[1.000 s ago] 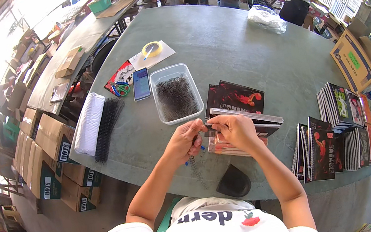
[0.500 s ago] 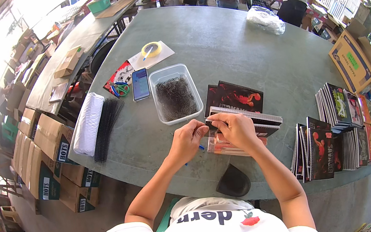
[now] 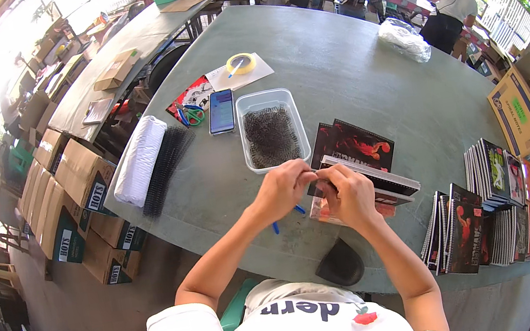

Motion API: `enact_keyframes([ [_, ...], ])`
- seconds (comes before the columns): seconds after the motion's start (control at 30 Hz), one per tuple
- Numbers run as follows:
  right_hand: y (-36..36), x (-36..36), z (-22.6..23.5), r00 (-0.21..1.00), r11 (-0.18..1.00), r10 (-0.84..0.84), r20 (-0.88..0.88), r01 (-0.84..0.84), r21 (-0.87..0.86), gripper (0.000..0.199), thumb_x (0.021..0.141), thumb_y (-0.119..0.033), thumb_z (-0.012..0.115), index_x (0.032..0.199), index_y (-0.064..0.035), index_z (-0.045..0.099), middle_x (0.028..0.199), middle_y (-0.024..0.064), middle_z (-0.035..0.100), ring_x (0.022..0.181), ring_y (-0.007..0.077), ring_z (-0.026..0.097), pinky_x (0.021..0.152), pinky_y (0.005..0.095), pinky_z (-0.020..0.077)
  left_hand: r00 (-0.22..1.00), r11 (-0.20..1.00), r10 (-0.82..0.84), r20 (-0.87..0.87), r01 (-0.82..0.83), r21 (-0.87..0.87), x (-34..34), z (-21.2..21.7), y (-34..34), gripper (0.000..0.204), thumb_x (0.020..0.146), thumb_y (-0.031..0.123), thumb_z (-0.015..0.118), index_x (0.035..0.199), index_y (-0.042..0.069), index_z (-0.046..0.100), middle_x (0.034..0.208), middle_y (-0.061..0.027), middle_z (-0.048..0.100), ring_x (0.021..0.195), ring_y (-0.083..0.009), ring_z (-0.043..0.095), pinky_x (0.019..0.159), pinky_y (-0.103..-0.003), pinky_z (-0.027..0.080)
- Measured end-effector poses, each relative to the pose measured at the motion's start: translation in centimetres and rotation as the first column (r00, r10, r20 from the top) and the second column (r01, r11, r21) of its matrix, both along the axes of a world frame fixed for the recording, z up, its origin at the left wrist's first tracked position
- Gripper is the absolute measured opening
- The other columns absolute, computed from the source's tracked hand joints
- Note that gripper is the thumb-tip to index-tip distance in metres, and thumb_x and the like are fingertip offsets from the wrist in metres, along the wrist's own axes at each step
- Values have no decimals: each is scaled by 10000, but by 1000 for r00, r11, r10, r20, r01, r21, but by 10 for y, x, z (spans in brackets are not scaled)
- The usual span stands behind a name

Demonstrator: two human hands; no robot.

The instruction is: The person inserts black spiral coils into the punched holes of notebooks, uses pliers to trim and crimp the ends of the wire, and stacks the completed notebooks on the table.

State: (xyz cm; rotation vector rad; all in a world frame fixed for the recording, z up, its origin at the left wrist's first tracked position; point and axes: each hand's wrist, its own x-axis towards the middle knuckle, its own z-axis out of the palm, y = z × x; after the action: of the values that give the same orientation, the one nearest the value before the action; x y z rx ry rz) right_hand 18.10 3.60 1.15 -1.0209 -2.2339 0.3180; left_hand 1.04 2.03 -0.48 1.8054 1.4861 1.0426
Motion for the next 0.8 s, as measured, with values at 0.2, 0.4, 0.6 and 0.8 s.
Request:
enact_keyframes([
  [0.2, 4, 6, 3, 997, 998, 40, 62, -43, 51, 118, 767, -216, 663, 843, -128, 642, 716, 8, 583, 656, 201, 597, 569, 336, 447, 972, 942, -44, 229, 117, -314, -9, 4, 5, 207, 910, 190, 546, 823, 6, 588, 605, -43, 544, 488, -94, 491, 458, -255, 402],
  [0.4, 7, 6, -3, 997, 995, 66, 33, -68, 76, 106, 776, -227, 655, 822, -135, 631, 708, -1, 577, 665, 185, 593, 563, 327, 437, 908, 899, -38, 418, 214, -383, -18, 3, 0, 169, 890, 176, 579, 831, 19, 605, 639, -32, 556, 509, -90, 496, 470, -248, 409],
  [0.6, 7, 3, -3, 998, 993, 45, 36, -48, 106, 147, 755, -165, 653, 894, -124, 633, 771, 10, 605, 718, 204, 611, 613, 324, 463, 991, 951, -72, 112, 34, 308, -5, -9, -8, 103, 778, 52, 652, 850, 41, 579, 704, -93, 564, 659, -254, 574, 592, -297, 454],
  [0.8, 2, 9, -3, 993, 988, 114, 23, -116, 103, 189, 730, -129, 664, 916, -116, 635, 816, 20, 611, 750, 208, 612, 637, 339, 479, 969, 941, -120, 216, 180, -287, -18, 11, -15, 253, 914, 251, 535, 919, 6, 600, 634, -25, 572, 518, -82, 514, 482, -244, 421],
])
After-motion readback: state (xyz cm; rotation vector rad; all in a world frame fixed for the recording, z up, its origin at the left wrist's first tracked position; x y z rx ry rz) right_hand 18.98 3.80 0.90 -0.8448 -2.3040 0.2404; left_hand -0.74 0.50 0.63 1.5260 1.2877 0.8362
